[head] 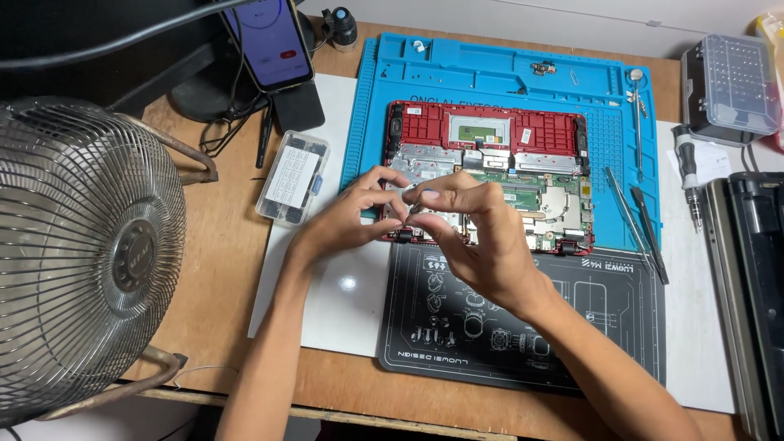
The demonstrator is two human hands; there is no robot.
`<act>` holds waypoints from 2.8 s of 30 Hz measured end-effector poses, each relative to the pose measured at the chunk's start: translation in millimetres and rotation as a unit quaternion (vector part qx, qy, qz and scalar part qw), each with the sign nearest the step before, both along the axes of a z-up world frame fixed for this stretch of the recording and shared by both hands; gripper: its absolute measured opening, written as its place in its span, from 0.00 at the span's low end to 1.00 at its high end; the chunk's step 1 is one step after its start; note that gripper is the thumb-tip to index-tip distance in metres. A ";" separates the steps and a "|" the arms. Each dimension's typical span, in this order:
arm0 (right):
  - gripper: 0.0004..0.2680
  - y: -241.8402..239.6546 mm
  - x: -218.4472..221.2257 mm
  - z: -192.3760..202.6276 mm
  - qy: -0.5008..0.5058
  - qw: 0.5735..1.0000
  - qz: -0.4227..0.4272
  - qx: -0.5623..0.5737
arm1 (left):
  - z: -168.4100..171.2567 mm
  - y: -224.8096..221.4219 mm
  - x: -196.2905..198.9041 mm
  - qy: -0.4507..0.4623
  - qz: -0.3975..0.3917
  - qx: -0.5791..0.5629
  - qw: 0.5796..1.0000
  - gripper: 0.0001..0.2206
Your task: Repairing a laptop by carefully inserting ribbon cables into motherboard connectors using tweezers and securing components with a screwdriver.
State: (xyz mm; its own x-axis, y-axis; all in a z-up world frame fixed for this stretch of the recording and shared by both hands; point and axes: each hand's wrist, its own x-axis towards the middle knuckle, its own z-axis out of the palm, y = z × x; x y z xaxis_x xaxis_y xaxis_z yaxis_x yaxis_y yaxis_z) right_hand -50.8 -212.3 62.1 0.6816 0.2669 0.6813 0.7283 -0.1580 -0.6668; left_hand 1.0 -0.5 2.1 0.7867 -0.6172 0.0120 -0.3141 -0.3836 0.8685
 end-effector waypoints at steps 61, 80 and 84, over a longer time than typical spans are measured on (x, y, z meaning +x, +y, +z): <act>0.17 -32.7 15.1 16.5 0.034 0.995 0.002 0.098 | -26.9 -30.4 -11.0 -0.339 0.153 -0.026 0.928 0.13; 0.21 -36.8 18.8 10.9 0.031 0.992 -0.034 0.116 | -25.2 -34.1 -13.5 -0.372 0.149 -0.025 0.916 0.06; 0.21 -40.8 12.1 16.9 0.034 0.991 -0.059 0.113 | -26.0 -40.1 -17.7 -0.376 0.140 -0.049 0.915 0.05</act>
